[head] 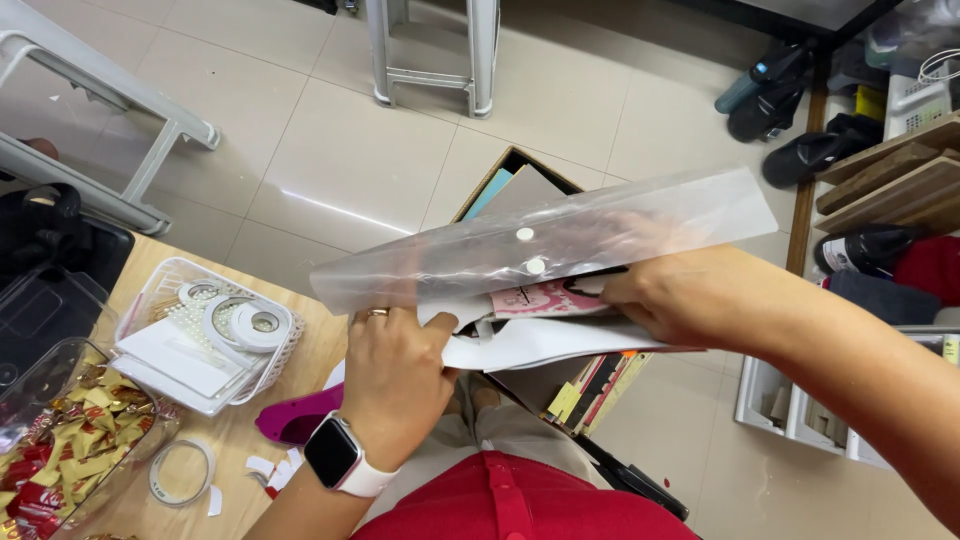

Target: Applying glue to cutouts, sorting through decorative papers, and using a paper trimmer to prepare components for a handmade gift box.

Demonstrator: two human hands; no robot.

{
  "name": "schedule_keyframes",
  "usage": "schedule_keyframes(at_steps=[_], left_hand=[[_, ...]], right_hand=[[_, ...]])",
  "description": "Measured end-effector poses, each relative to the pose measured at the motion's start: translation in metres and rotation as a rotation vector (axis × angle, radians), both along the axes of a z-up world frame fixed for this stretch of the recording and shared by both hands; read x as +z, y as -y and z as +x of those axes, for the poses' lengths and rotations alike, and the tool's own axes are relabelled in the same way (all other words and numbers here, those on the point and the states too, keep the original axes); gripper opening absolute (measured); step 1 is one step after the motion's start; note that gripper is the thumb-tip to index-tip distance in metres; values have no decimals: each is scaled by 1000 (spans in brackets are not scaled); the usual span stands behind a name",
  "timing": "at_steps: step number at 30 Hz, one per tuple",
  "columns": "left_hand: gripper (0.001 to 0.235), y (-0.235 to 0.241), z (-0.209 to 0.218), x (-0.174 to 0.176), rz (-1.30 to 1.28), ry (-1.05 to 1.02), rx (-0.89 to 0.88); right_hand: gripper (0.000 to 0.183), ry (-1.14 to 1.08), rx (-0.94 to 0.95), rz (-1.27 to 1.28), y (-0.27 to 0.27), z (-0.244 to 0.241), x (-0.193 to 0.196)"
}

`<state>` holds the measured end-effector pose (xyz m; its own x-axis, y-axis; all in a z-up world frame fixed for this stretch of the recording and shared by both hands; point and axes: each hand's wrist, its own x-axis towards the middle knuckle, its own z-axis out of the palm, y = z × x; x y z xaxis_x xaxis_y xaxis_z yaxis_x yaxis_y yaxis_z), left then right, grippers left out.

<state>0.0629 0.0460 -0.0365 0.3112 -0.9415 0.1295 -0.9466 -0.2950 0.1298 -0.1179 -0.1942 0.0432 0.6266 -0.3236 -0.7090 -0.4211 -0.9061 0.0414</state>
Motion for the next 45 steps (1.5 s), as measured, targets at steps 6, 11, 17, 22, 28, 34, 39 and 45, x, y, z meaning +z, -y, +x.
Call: schedule_keyframes(at_steps=[6,11,17,22,28,34,39,45], left_hand=[[38,11,9,-19,-50,172,-54],[10,60,52,-30,67,47,-189],[25,120,106,4,348,-207,-12],[34,146,100,23,426,-577,86],[40,125,83,-5,206,-1559,254],[57,62,55,-162,120,-1772,570],[65,34,23,-236,11,-1599,752],[98,9,-4,-246,-302,-789,482]], right_hand=[[13,863,242,-135,29,-30,15],[39,1122,-104,-381,59,-73,77],[52,1417,-680,77,258,-223,-4],[13,1911,-978,37,145,-206,26],[12,1893,-1347,360,124,-248,-57],[12,1789,-1414,597,122,-263,-157],[21,1614,-1445,723,128,-228,-201],[25,1351,-1302,827,148,-154,-215]])
